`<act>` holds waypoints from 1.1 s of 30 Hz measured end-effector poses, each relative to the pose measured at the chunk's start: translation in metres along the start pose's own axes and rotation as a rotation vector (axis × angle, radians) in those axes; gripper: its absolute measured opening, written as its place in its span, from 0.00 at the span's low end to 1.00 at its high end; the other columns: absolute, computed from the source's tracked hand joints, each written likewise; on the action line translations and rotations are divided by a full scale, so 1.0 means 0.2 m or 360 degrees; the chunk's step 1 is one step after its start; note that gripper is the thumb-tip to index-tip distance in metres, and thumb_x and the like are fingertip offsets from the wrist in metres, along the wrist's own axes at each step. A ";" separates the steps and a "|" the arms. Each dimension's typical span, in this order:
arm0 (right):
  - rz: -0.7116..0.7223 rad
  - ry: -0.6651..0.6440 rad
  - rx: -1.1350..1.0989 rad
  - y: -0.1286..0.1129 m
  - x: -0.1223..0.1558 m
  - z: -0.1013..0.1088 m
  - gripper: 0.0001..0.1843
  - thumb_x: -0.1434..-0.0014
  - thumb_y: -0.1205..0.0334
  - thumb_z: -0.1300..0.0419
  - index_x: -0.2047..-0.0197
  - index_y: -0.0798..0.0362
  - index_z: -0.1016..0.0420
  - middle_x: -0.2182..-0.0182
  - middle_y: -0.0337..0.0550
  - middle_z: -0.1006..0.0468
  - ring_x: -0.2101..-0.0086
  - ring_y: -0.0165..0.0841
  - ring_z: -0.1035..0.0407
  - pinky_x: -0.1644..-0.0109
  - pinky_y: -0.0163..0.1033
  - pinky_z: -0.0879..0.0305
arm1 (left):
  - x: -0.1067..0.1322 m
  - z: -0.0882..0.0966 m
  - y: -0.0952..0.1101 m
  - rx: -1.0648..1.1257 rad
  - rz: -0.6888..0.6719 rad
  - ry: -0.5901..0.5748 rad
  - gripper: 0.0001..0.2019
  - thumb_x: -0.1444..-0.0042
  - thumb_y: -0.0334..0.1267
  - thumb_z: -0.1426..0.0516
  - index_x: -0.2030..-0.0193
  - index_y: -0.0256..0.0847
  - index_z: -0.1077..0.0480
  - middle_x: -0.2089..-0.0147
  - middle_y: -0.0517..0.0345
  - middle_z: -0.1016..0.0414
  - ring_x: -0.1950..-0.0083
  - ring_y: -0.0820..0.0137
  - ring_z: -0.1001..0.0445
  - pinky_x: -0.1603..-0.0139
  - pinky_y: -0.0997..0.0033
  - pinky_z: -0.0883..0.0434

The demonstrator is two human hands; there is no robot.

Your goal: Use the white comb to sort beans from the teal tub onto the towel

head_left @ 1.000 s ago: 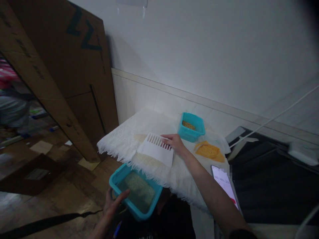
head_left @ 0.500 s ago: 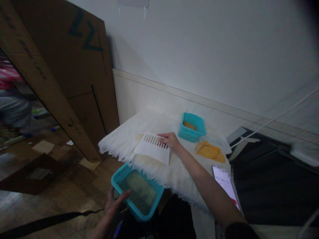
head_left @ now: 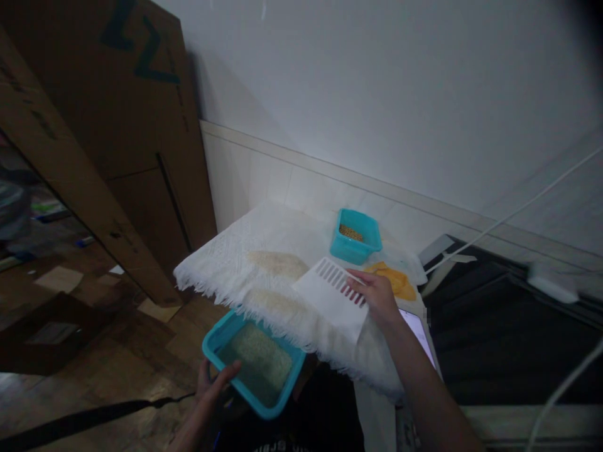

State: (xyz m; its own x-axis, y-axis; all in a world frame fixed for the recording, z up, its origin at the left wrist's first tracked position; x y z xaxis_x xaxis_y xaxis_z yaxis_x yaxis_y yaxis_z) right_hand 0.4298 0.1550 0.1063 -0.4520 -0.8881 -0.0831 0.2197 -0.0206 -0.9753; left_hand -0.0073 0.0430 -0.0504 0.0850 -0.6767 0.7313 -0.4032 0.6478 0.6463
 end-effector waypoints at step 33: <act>-0.0187 -0.0181 -0.0219 0.12 0.18 -0.20 0.36 0.62 0.36 0.15 0.56 0.53 0.04 0.66 0.52 0.08 0.70 0.46 0.15 0.64 0.48 0.19 | 0.04 -0.04 0.05 -0.0134 -0.0116 -0.0029 0.49 0.49 0.49 0.21 0.26 0.57 0.42 0.45 0.47 0.18 0.57 0.49 0.10 0.55 0.48 0.12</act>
State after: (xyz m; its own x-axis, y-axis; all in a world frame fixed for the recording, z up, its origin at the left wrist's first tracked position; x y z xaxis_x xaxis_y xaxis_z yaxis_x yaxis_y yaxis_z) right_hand 0.3847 0.1418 0.0715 -0.3655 -0.9295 0.0490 0.0478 -0.0714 -0.9963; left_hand -0.0023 0.0463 -0.0359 0.0946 -0.7287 0.6783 -0.3186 0.6233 0.7141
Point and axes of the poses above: each hand's wrist, its own x-axis away from the middle knuckle, its own z-axis out of the back of the hand, y = z × x, the point moved 9 cm from there along -x, towards the middle knuckle
